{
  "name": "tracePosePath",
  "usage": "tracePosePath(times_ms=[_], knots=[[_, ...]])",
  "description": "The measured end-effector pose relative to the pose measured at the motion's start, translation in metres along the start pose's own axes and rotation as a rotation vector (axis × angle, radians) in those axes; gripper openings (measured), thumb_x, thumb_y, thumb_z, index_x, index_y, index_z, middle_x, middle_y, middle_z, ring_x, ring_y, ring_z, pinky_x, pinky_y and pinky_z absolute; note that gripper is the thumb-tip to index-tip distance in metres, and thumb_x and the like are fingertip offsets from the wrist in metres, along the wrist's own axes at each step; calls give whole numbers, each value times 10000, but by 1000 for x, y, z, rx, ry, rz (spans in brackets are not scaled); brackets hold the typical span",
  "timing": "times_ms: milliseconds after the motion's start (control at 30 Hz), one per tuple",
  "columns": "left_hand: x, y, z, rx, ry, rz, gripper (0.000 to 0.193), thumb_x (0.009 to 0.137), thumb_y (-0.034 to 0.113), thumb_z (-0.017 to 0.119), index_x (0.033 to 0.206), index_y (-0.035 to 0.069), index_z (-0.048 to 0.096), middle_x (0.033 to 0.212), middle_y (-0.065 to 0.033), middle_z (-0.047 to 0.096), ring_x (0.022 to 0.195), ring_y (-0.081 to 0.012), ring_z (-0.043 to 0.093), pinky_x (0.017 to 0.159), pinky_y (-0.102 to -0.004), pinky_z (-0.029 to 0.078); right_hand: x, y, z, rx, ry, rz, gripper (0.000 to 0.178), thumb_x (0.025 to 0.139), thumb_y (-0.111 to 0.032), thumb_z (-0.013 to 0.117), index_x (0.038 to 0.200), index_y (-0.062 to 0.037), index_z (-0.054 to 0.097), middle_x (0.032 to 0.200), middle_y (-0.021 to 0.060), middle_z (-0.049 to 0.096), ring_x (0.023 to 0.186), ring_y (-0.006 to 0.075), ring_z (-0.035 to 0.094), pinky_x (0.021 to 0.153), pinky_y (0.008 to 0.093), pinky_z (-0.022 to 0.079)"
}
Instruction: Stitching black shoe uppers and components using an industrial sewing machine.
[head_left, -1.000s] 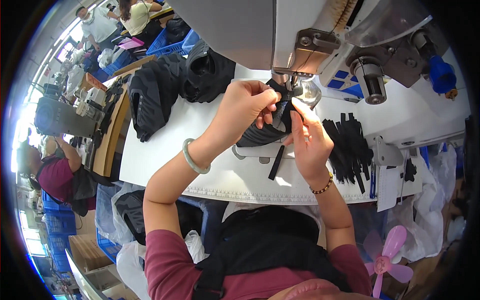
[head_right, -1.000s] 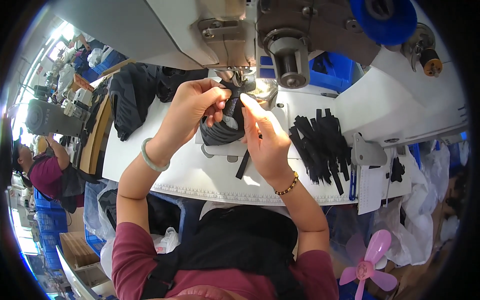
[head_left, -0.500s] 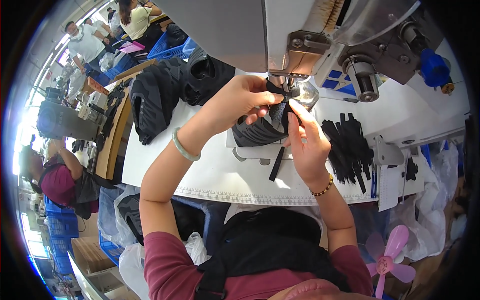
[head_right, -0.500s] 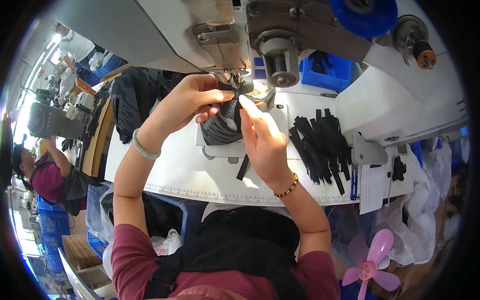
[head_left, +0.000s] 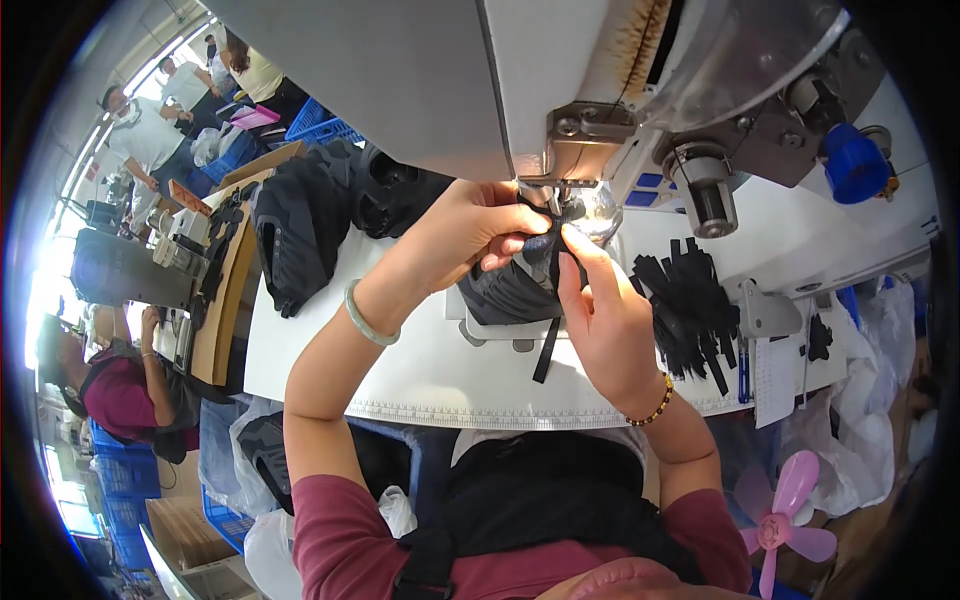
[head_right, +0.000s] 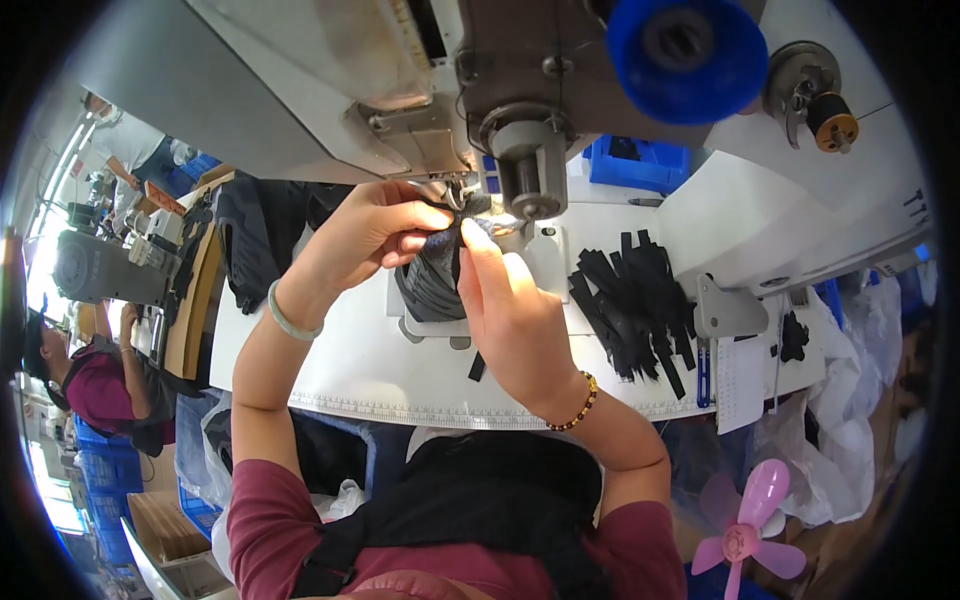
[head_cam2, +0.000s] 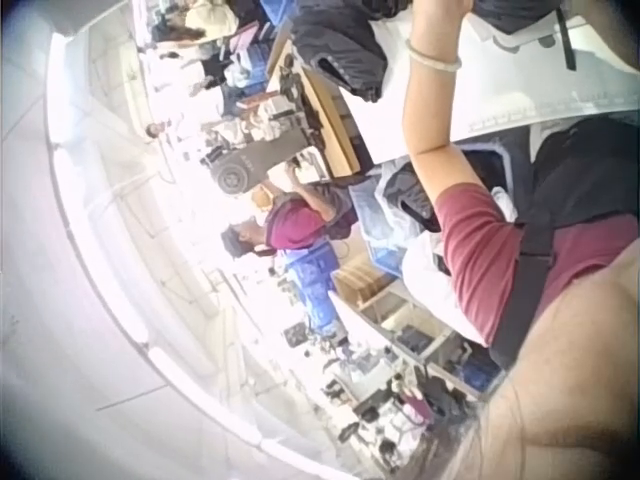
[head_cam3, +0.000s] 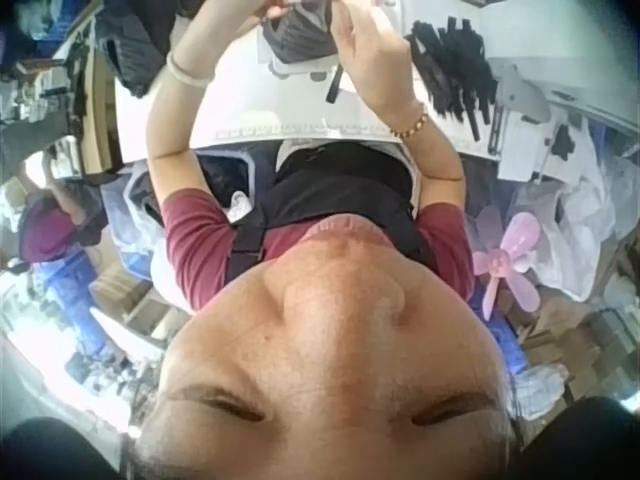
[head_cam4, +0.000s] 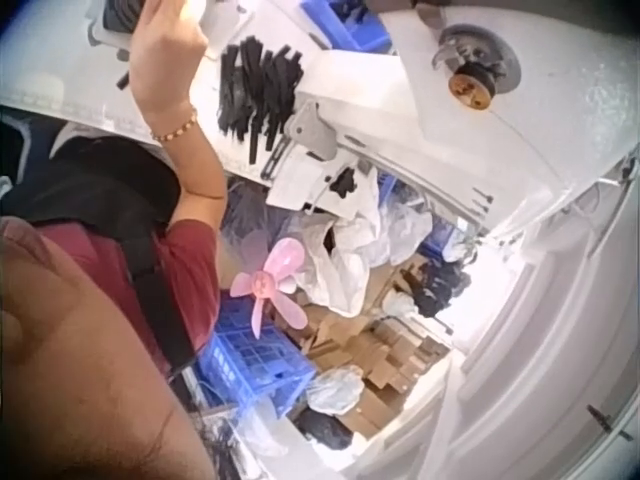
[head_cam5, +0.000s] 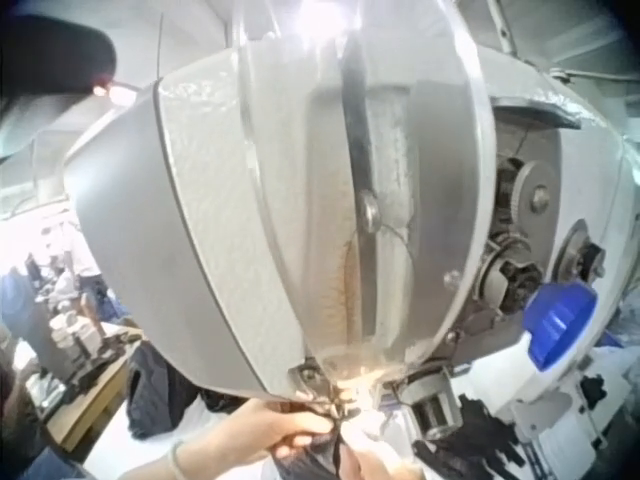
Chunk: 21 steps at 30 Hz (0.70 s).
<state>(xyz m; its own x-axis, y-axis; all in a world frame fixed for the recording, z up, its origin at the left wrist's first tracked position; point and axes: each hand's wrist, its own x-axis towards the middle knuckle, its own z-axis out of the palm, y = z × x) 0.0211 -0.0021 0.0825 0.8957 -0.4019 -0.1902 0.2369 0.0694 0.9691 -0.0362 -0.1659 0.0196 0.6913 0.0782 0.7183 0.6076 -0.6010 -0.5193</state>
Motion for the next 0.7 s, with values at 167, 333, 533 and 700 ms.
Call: tracePosePath(times_ms=[167,333,533,700], knots=[[3,-2,-1,-40,-15,-9,128,832,21,578,930,-57,554,720,-31,530,528,-34,458,377,-150,339,3,4,1,84,0,20,275,825,-54,624,1095,-48,568,690,118,566,504,251,573,451,310,459],[16,3,1,-110,84,-14,100,853,31,553,870,-63,581,688,-21,497,529,-39,406,388,-155,303,10,17,5,210,80,112,206,820,-30,636,976,-27,501,614,94,543,464,190,548,438,284,432],[12,8,-4,-39,145,-11,107,863,36,550,824,-57,587,659,-26,486,501,-60,420,374,-167,321,14,11,12,128,125,76,263,810,-33,663,845,-45,402,541,63,452,382,131,427,385,248,328],[21,-3,-7,-40,-28,53,136,843,62,588,888,-66,587,721,-49,542,519,-79,497,380,-191,385,5,13,4,219,75,143,258,842,-2,627,849,-40,371,660,-32,379,561,-1,350,480,140,290]])
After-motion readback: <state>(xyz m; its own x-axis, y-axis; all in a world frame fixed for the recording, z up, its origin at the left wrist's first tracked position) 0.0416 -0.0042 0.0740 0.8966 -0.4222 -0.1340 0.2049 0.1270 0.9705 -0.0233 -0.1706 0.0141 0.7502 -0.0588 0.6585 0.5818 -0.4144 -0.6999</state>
